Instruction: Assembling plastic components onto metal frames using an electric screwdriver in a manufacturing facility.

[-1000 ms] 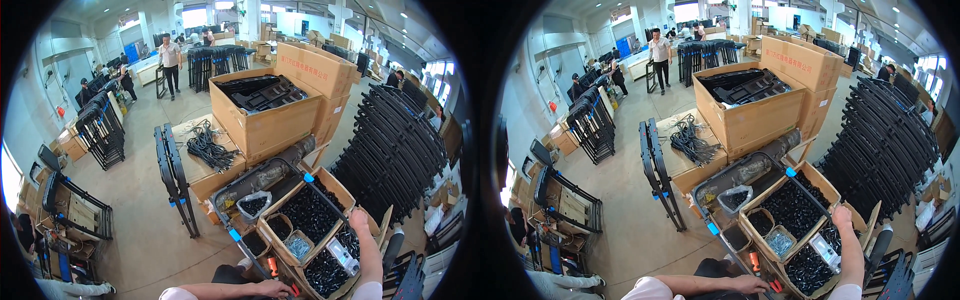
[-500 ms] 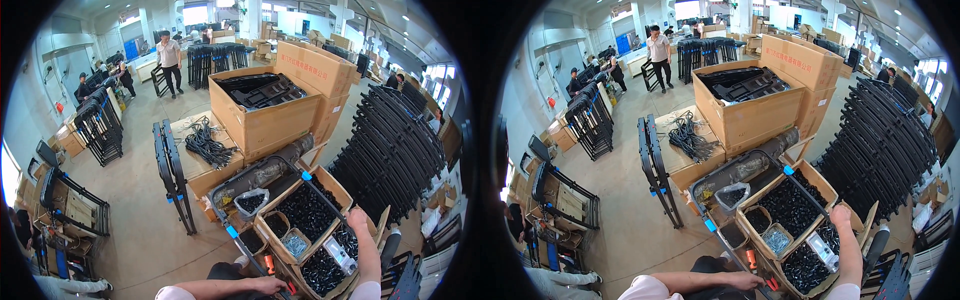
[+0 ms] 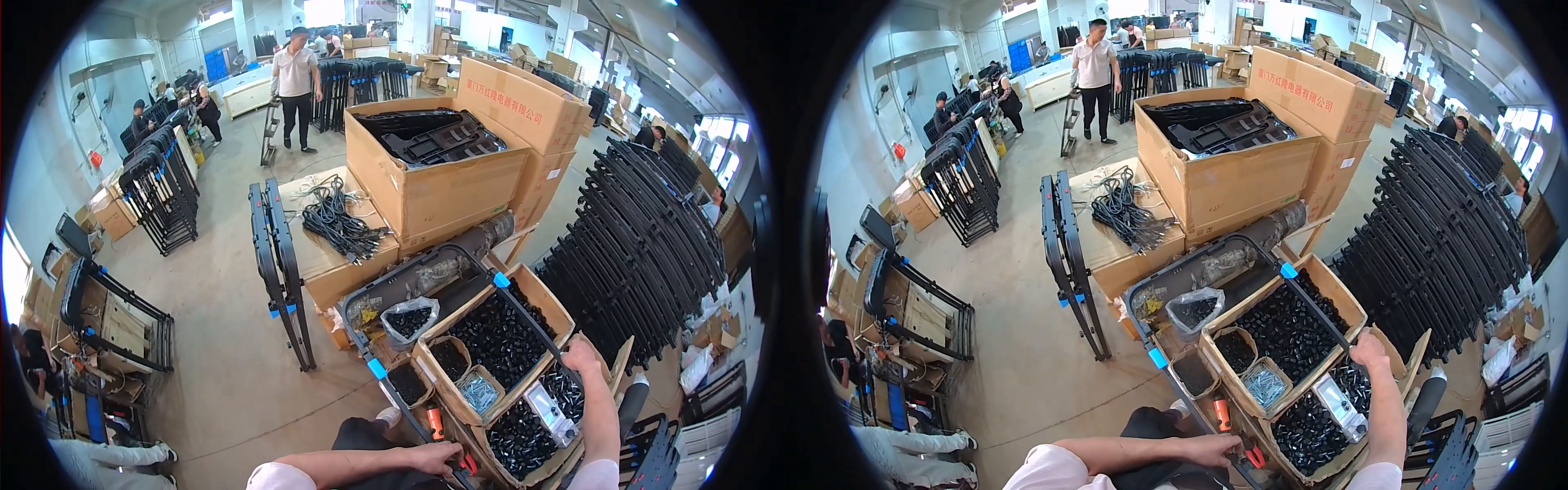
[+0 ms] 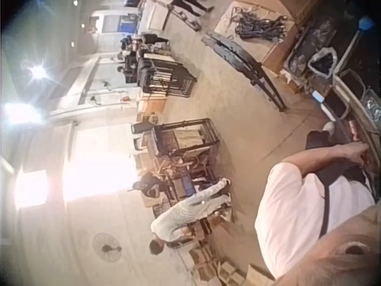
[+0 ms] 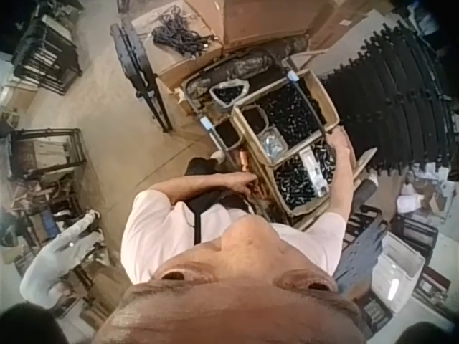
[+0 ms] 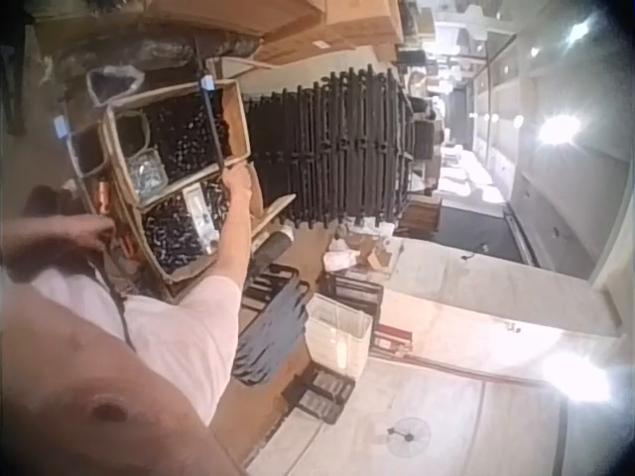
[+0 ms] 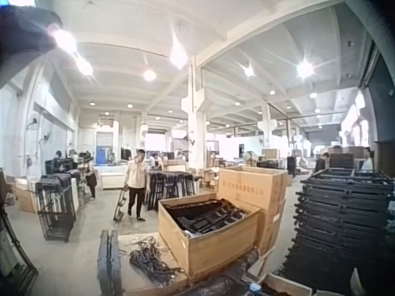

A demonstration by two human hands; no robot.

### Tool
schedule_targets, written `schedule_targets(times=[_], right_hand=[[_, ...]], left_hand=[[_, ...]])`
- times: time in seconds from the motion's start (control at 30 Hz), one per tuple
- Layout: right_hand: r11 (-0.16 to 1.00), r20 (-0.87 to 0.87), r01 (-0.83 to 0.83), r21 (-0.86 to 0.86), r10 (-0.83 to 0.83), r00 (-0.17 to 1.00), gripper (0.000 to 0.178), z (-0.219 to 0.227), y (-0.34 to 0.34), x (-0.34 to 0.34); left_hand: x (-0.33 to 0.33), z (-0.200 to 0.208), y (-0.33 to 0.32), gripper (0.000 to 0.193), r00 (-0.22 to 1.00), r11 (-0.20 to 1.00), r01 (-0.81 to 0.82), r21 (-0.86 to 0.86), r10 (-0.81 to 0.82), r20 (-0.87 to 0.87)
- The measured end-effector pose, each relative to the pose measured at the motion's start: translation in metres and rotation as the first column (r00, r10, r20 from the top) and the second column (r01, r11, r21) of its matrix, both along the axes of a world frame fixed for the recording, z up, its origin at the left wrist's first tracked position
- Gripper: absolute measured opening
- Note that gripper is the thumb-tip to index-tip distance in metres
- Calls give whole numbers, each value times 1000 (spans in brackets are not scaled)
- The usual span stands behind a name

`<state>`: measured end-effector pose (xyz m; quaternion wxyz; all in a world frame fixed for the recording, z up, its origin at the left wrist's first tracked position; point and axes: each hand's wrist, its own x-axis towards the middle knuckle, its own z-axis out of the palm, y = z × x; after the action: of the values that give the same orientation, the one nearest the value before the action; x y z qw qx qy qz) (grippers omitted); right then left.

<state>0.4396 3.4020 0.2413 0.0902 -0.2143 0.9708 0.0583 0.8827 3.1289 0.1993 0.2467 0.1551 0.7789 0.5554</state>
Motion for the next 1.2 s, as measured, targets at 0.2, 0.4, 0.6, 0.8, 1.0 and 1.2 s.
schedule_targets(times=[0.2,0.4,0.6,0.8,1.0,1.2], right_hand=[[987,-62,116,109,-109,992,55,47,-40,32],[986,-100,119,120,-107,989,62,32,-25,19],[987,-145,63,146,-42,989,64,22,-27,15],[979,-143,192,76,-180,973,58,28,-52,13],[980,-152,182,86,-168,974,51,17,-19,4],[994,-114,8,107,4,993,49,28,-28,13]], left_hand=[[-3,25,-8,42,971,989,128,70,-139,193],[-3,29,2,40,977,983,180,-27,-176,118],[3,16,0,44,996,996,90,7,-90,23],[0,1,-11,47,998,998,55,-9,-55,26],[-2,5,-24,50,783,987,65,-144,-140,-607],[-11,-3,-33,59,859,956,210,-205,-280,-429]])
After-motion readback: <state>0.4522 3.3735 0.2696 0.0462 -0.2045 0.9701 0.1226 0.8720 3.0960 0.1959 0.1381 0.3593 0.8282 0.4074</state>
